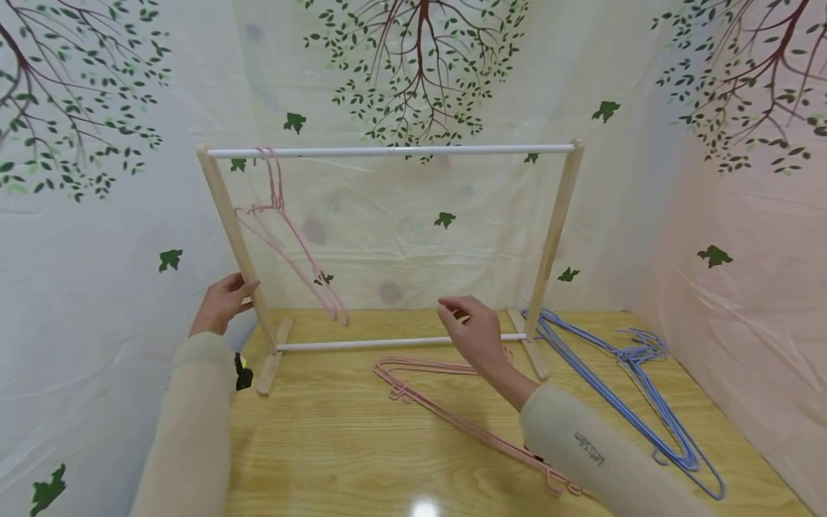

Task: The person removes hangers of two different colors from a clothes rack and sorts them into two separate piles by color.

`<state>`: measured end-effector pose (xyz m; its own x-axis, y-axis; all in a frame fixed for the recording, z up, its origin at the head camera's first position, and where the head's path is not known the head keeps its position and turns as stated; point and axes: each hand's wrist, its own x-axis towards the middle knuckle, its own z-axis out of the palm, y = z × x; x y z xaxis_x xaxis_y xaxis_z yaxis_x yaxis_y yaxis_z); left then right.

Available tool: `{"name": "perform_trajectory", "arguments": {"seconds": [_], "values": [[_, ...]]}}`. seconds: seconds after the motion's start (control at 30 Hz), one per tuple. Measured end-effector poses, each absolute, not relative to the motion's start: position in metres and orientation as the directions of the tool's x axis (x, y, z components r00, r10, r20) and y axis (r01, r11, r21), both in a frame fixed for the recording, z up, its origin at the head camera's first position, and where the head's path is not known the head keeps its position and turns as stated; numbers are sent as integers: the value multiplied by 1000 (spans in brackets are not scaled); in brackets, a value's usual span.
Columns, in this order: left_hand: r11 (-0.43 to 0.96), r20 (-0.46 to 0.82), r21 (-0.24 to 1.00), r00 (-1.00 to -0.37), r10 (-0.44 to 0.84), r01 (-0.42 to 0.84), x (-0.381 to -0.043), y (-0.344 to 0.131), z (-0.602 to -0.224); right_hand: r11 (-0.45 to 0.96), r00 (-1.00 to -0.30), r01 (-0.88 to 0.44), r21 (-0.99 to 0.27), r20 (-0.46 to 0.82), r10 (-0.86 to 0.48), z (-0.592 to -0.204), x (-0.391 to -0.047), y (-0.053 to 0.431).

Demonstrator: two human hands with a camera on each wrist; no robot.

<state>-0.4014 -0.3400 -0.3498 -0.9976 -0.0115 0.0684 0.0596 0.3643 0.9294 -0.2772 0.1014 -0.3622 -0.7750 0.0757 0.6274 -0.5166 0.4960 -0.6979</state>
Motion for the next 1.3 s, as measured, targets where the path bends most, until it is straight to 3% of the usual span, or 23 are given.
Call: {"name": "perform_trajectory", "arguments": {"seconds": [0.23, 0.9, 1.3], "values": [[371, 96, 924, -995, -7, 87, -403, -343, -353, 461, -846, -457, -761, 532, 41, -341, -295, 65], [377, 87, 924, -996, -30, 69, -398, -343, -351, 506, -896, -416, -755, 435, -87, -289, -310, -27], [382, 71, 923, -997, -43, 50, -397, -339, -352, 557, -923, -339, -759, 382, -41, -285, -322, -49]]}}
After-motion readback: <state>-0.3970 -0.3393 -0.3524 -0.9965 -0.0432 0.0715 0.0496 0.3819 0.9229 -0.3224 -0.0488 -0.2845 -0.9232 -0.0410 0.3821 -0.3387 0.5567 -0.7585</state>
